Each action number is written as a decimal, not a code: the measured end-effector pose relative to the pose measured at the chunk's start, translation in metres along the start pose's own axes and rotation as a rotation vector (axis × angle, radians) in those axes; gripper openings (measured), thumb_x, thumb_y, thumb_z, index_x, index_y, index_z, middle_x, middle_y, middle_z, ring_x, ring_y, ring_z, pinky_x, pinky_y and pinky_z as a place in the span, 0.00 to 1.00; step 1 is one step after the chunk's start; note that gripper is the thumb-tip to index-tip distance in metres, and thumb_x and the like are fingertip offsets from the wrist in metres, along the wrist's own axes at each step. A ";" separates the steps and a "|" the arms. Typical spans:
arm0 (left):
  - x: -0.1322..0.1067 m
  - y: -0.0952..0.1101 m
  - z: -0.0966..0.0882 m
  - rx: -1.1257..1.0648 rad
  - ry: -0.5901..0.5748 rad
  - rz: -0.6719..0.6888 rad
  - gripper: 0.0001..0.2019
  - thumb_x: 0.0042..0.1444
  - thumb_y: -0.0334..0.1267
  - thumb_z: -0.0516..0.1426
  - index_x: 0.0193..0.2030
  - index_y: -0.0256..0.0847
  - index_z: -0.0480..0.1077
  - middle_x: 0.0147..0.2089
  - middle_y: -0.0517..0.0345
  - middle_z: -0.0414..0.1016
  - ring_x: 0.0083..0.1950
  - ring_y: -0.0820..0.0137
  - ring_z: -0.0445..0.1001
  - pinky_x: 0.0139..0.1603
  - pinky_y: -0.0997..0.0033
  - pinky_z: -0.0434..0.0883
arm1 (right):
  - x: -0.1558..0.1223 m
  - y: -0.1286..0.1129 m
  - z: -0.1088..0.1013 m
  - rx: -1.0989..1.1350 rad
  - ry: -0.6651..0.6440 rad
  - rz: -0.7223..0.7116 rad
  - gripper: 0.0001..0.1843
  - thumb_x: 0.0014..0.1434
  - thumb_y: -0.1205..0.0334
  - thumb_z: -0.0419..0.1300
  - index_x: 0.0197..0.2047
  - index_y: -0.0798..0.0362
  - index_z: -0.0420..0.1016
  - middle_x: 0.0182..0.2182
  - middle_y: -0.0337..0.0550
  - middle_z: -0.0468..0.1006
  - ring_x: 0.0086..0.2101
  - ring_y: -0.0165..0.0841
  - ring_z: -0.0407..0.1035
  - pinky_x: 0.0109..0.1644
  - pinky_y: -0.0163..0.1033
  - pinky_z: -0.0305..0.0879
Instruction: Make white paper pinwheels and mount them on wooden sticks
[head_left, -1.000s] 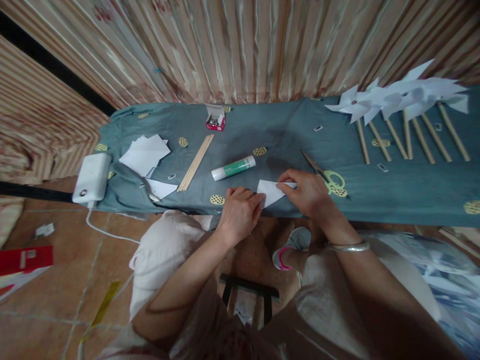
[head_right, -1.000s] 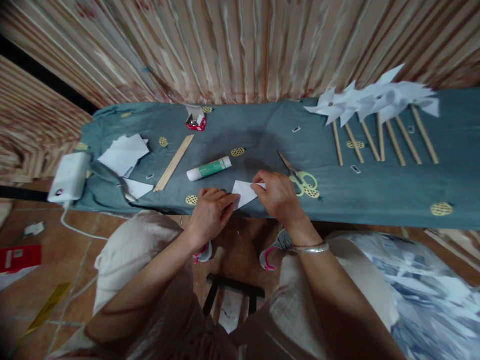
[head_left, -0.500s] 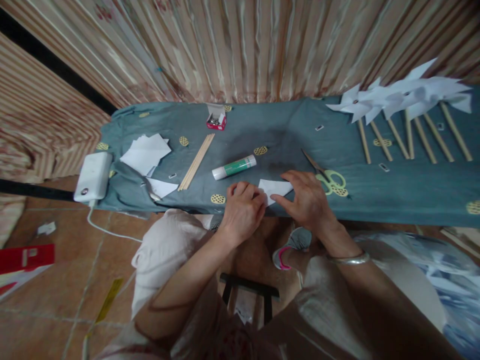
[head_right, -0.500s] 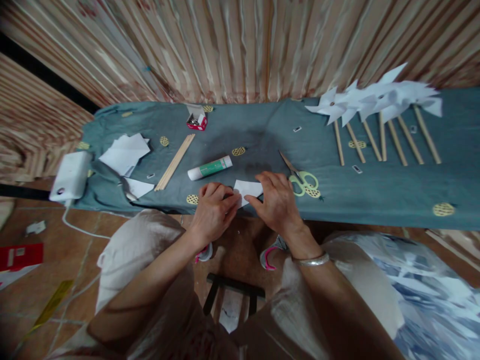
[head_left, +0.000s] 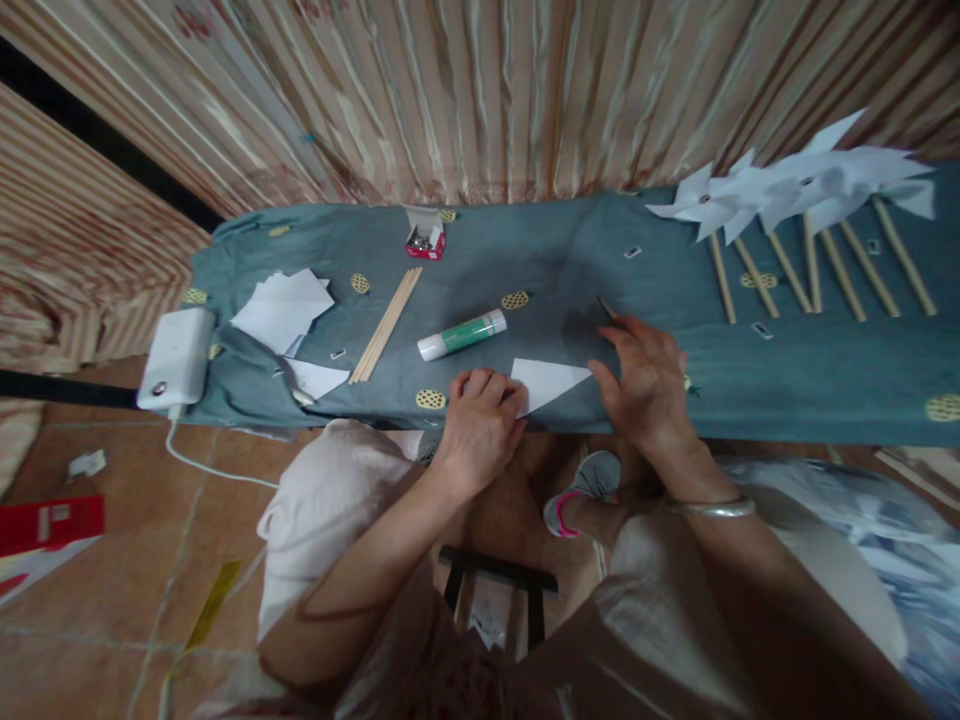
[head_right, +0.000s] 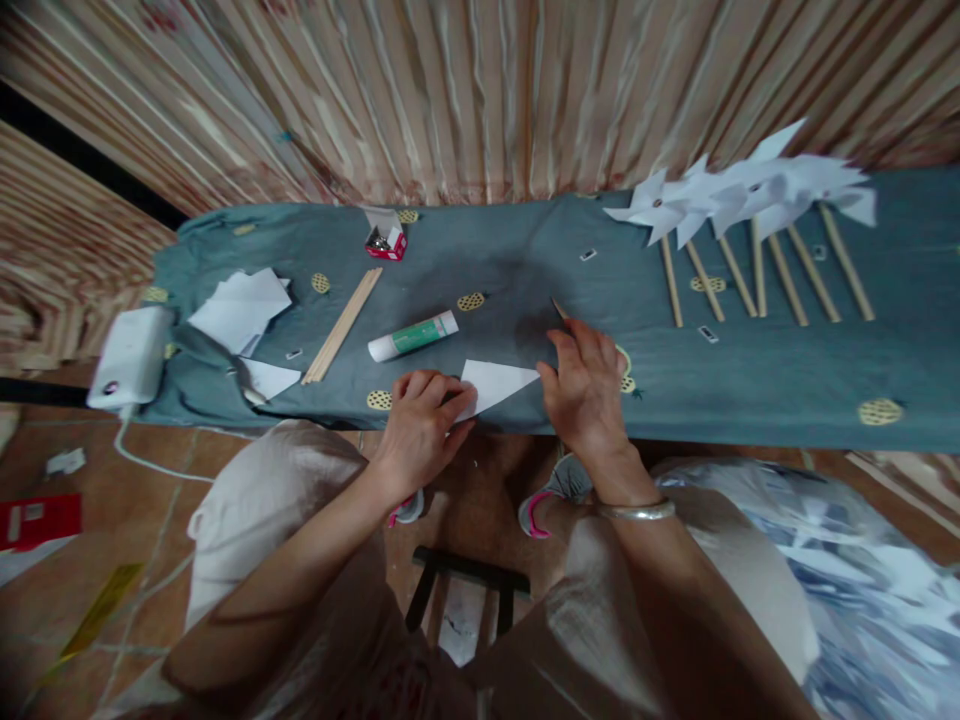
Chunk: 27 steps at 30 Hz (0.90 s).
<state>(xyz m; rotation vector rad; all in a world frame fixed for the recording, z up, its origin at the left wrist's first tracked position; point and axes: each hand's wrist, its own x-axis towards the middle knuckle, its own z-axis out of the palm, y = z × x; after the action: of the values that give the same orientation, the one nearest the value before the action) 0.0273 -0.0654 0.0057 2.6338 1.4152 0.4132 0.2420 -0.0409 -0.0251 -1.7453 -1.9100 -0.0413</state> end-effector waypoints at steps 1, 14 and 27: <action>0.000 0.000 0.001 0.007 0.007 0.003 0.10 0.57 0.33 0.58 0.46 0.41 0.71 0.47 0.54 0.74 0.51 0.59 0.64 0.53 0.55 0.59 | 0.001 -0.001 -0.001 0.002 0.009 -0.003 0.18 0.62 0.60 0.54 0.54 0.55 0.71 0.55 0.57 0.72 0.54 0.51 0.64 0.55 0.57 0.61; 0.002 -0.001 0.002 0.050 0.027 0.019 0.09 0.59 0.30 0.55 0.46 0.41 0.71 0.44 0.54 0.75 0.49 0.61 0.66 0.52 0.56 0.59 | -0.011 -0.027 0.001 0.275 -0.032 -0.338 0.15 0.58 0.74 0.52 0.41 0.56 0.79 0.43 0.51 0.81 0.44 0.41 0.71 0.50 0.48 0.72; 0.007 -0.007 -0.003 -0.003 -0.011 0.025 0.10 0.60 0.31 0.54 0.45 0.41 0.73 0.43 0.56 0.76 0.48 0.62 0.66 0.57 0.54 0.58 | -0.013 -0.032 -0.003 0.253 -0.123 -0.341 0.11 0.60 0.69 0.56 0.43 0.57 0.78 0.46 0.53 0.80 0.47 0.43 0.71 0.52 0.51 0.70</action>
<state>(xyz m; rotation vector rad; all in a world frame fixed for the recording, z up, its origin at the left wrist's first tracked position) 0.0244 -0.0561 0.0084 2.6494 1.3786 0.4033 0.2137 -0.0591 -0.0174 -1.2713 -2.1770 0.1790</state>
